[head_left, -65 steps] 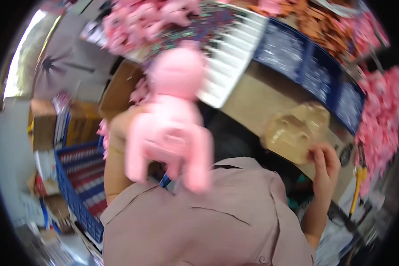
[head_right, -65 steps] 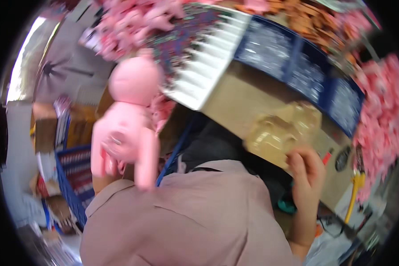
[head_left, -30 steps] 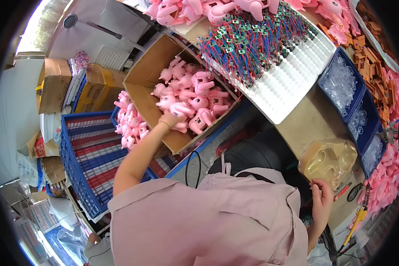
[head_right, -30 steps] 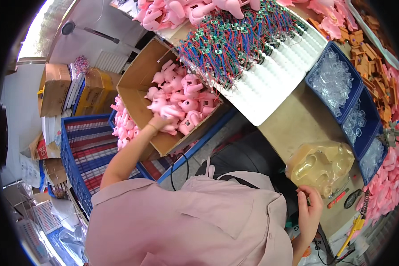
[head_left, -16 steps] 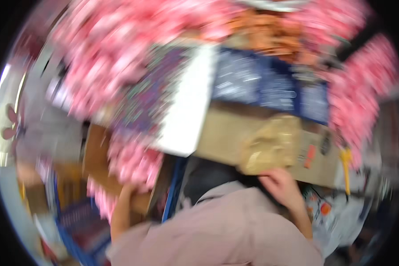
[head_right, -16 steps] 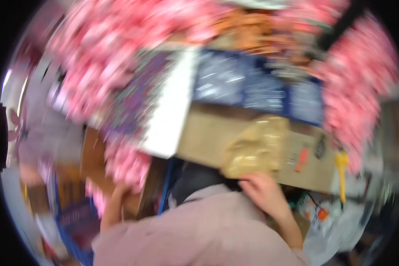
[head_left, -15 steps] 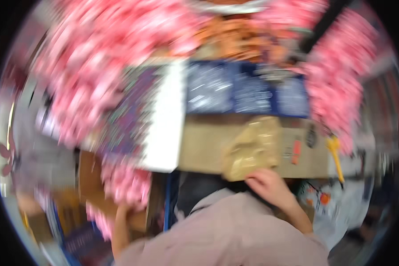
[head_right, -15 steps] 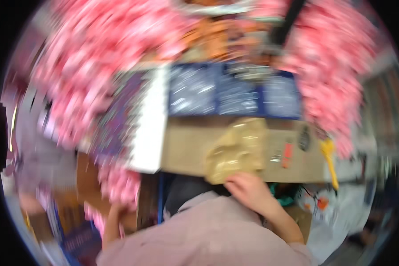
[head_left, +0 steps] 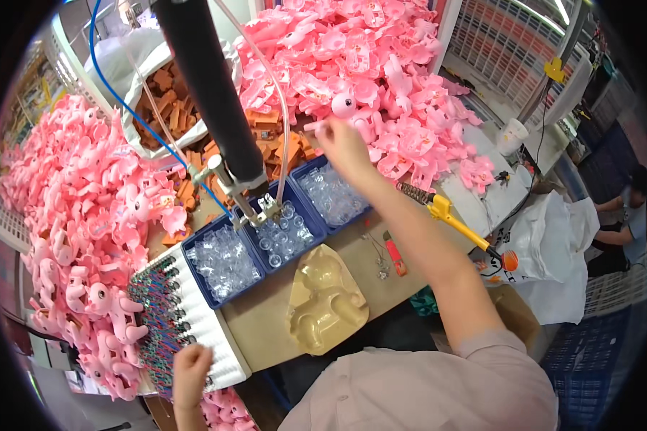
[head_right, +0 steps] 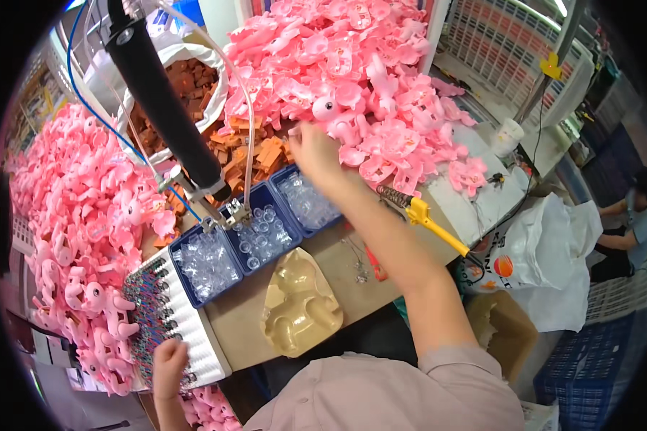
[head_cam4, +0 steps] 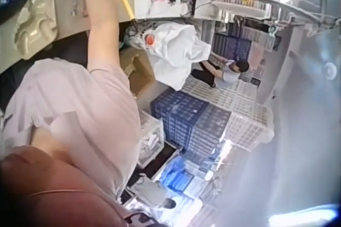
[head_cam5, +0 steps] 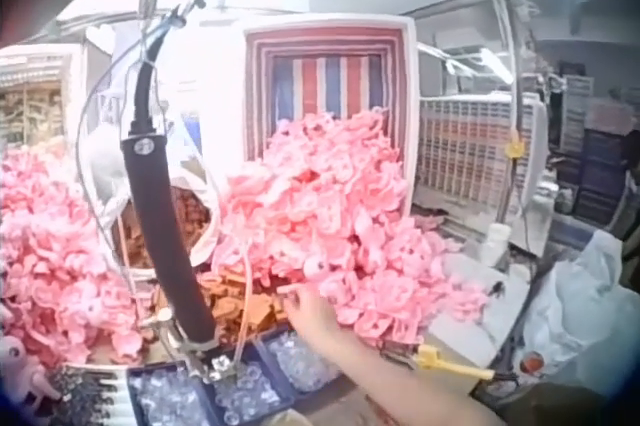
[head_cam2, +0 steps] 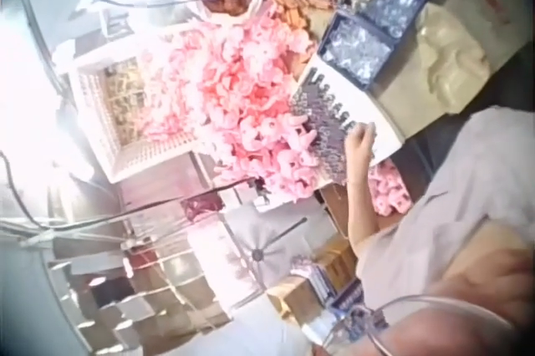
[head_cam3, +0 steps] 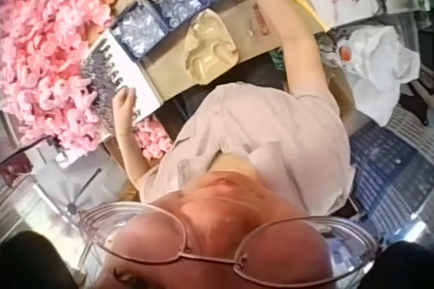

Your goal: Assembling electronic toy ponies by installing internal components and sealing the housing.

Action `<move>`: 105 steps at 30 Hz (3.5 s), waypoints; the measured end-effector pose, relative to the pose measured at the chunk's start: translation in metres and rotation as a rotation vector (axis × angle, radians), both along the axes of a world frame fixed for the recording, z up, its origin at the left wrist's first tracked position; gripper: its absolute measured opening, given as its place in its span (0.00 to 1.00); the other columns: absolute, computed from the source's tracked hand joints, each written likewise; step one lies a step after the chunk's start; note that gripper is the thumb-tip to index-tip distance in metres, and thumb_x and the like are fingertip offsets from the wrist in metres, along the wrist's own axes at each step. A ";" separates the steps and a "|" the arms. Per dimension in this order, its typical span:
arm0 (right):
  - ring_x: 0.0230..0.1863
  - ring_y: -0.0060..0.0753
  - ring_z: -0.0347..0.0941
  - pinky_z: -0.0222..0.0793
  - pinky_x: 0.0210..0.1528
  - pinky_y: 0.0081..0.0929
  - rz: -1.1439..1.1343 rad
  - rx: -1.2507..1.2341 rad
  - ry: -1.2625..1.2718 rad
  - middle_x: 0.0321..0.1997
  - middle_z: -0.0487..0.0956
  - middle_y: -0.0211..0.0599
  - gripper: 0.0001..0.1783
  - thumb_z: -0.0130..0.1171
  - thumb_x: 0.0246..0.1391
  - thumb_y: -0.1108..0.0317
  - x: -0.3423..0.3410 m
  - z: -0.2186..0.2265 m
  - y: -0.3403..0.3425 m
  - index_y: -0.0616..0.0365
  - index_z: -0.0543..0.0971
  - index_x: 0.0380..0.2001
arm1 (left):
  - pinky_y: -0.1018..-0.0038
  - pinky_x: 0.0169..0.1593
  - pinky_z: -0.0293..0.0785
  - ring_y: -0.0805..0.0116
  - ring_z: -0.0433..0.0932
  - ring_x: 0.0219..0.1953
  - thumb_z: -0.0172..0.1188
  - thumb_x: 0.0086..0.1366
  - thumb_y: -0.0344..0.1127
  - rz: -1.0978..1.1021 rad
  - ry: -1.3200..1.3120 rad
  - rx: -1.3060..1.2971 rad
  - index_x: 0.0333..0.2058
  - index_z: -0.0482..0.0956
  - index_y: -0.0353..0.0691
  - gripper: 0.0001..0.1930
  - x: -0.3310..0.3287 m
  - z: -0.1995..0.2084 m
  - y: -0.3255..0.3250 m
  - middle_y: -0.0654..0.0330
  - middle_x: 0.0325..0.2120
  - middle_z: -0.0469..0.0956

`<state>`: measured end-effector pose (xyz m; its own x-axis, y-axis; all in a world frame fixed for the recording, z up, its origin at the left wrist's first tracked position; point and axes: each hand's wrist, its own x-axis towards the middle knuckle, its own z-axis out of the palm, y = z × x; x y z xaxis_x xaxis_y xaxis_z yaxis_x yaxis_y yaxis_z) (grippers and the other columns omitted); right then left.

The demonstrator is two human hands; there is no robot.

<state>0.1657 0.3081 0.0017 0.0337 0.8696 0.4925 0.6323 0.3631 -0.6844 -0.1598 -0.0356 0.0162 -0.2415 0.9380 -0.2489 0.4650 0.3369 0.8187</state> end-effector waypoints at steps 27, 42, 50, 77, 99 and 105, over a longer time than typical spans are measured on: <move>0.47 0.51 0.71 0.66 0.47 0.45 -0.604 0.130 0.240 0.48 0.71 0.46 0.36 0.64 0.38 0.67 0.038 -0.017 0.120 0.51 0.64 0.55 | 0.55 0.44 0.72 0.54 0.74 0.42 0.54 0.54 0.36 -0.616 1.026 0.379 0.44 0.74 0.45 0.17 0.117 -0.058 0.415 0.58 0.37 0.77; 0.56 0.47 0.66 0.60 0.59 0.40 -0.244 0.595 0.098 0.53 0.70 0.48 0.35 0.64 0.42 0.67 0.038 0.014 0.092 0.60 0.64 0.55 | 0.61 0.46 0.70 0.47 0.73 0.42 0.60 0.53 0.40 0.088 0.356 0.546 0.49 0.70 0.37 0.24 -0.035 -0.110 0.371 0.44 0.38 0.72; 0.56 0.32 0.65 0.59 0.60 0.30 0.233 -0.287 0.615 0.56 0.68 0.40 0.29 0.55 0.54 0.66 0.057 0.020 -0.149 0.62 0.62 0.58 | 0.80 0.47 0.69 0.75 0.71 0.47 0.61 0.58 0.29 0.001 -0.300 0.561 0.46 0.73 0.36 0.16 0.015 -0.031 0.146 0.59 0.49 0.70; 0.46 0.30 0.73 0.72 0.45 0.23 0.608 -0.892 0.750 0.51 0.71 0.44 0.26 0.55 0.55 0.68 0.012 -0.015 -0.244 0.67 0.64 0.55 | 0.62 0.62 0.56 0.55 0.56 0.64 0.65 0.53 0.34 -0.126 -0.294 0.445 0.65 0.41 0.37 0.48 0.146 -0.052 0.039 0.46 0.64 0.49; 0.33 0.36 0.69 0.65 0.35 0.29 1.255 -0.064 -0.163 0.30 0.73 0.32 0.10 0.67 0.39 0.68 0.017 -0.009 -0.201 0.58 0.77 0.27 | 0.83 0.21 0.71 0.71 0.80 0.23 0.49 0.63 0.46 -0.434 -0.970 -0.718 0.37 0.76 0.29 0.21 0.103 -0.037 0.088 0.53 0.27 0.81; 0.29 0.37 0.67 0.64 0.30 0.32 0.849 0.198 -0.286 0.29 0.72 0.32 0.12 0.69 0.35 0.71 0.029 -0.024 -0.211 0.57 0.77 0.26 | 0.81 0.35 0.73 0.76 0.77 0.33 0.63 0.57 0.41 -0.272 -0.773 -0.339 0.46 0.72 0.26 0.25 0.133 -0.022 0.072 0.56 0.34 0.78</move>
<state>0.1943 0.0972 -0.0225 -0.7242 0.4453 0.5266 0.2350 0.8772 -0.4186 -0.0268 0.0366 -0.0062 0.3300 0.7844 -0.5252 -0.0772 0.5769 0.8132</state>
